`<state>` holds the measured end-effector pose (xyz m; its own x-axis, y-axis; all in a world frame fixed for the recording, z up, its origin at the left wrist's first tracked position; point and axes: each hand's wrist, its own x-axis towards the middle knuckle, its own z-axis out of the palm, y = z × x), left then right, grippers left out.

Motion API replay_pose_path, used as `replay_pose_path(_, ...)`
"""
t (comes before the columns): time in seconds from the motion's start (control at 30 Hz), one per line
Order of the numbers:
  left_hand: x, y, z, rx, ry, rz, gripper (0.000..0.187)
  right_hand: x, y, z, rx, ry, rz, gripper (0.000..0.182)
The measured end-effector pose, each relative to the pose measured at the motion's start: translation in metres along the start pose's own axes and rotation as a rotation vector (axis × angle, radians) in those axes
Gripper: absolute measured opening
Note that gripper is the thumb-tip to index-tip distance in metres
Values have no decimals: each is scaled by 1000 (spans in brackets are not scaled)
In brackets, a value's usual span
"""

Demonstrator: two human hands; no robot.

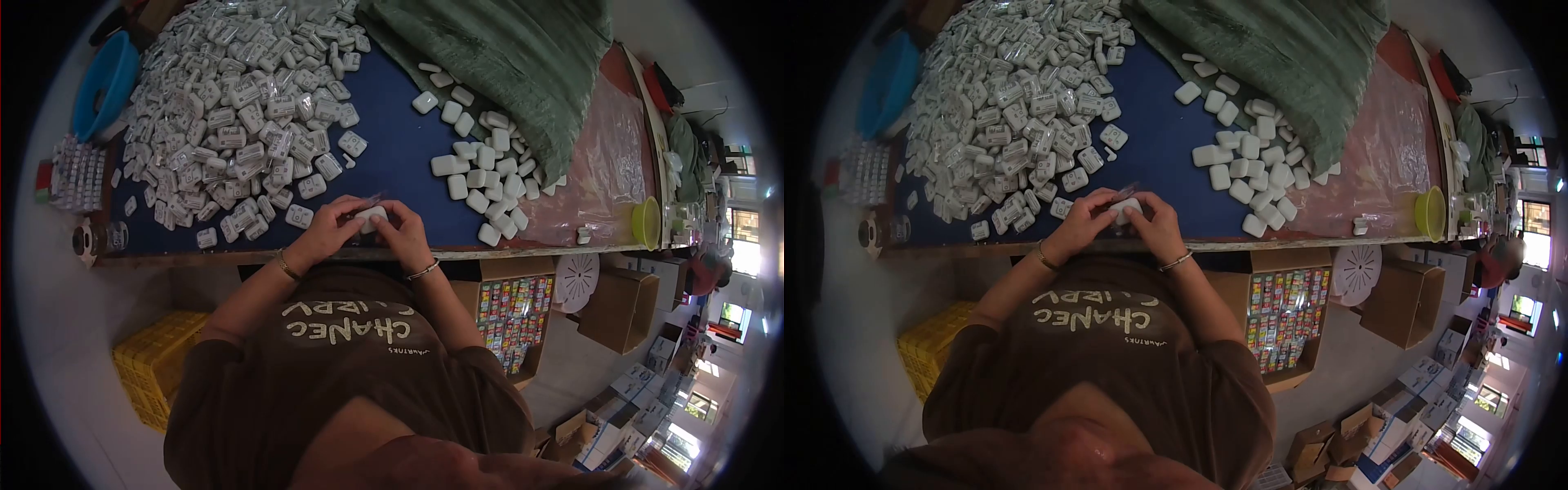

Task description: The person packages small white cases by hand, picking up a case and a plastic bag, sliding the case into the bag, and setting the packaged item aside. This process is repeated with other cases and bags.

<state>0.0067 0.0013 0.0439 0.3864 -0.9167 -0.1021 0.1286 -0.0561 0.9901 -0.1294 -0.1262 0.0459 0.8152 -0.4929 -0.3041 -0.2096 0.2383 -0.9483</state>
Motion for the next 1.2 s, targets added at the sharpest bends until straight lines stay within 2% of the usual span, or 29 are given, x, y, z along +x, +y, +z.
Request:
replay_pose_path(0.17, 4, -3, -3, 91, 56, 65, 24, 0, -1, 2, 56, -22, 53, 23)
replay_pose_path(0.23, 5, -10, -6, -72, 194, -104, 19, 1, 6, 4, 58, -105, -31, 27)
replay_pose_path(0.27, 6, -13, -9, -74, 197, -102, 19, 1, 8, 4, 56, -108, -32, 27)
replay_pose_path(0.33, 8, -7, -13, 153, 260, -37, 19, 1, 8, 4, -33, -132, -223, 30)
replay_pose_path(0.43, 5, -4, -19, 98, 303, -91, 21, 0, -4, -7, -192, -16, -310, 29)
replay_pose_path(0.57, 4, -7, -28, 254, 191, -125, 21, 0, -36, -10, -180, 122, -337, 27)
replay_pose_path(0.77, 3, 9, -25, 407, 111, -34, 20, 10, -54, -16, -446, 101, -538, 36)
replay_pose_path(0.83, 3, 9, -24, 367, 95, -41, 19, 11, -55, -17, -574, -47, -606, 36)
replay_pose_path(0.87, 3, 11, -24, 367, 96, -42, 19, 11, -55, -17, -574, -48, -605, 36)
replay_pose_path(0.93, 3, 17, -22, 510, 99, 124, 16, 10, -54, -18, -584, -69, -578, 35)
replay_pose_path(1.07, 3, 8, -16, 456, 151, 218, 16, 10, -45, -16, -555, -38, -525, 34)
replay_pose_path(1.13, 2, -1, -13, 117, 153, -64, 19, 9, -39, -13, -414, 75, -388, 32)
replay_pose_path(1.2, 0, -4, -7, 30, 156, -60, 21, 9, -36, -11, -394, 81, -364, 31)
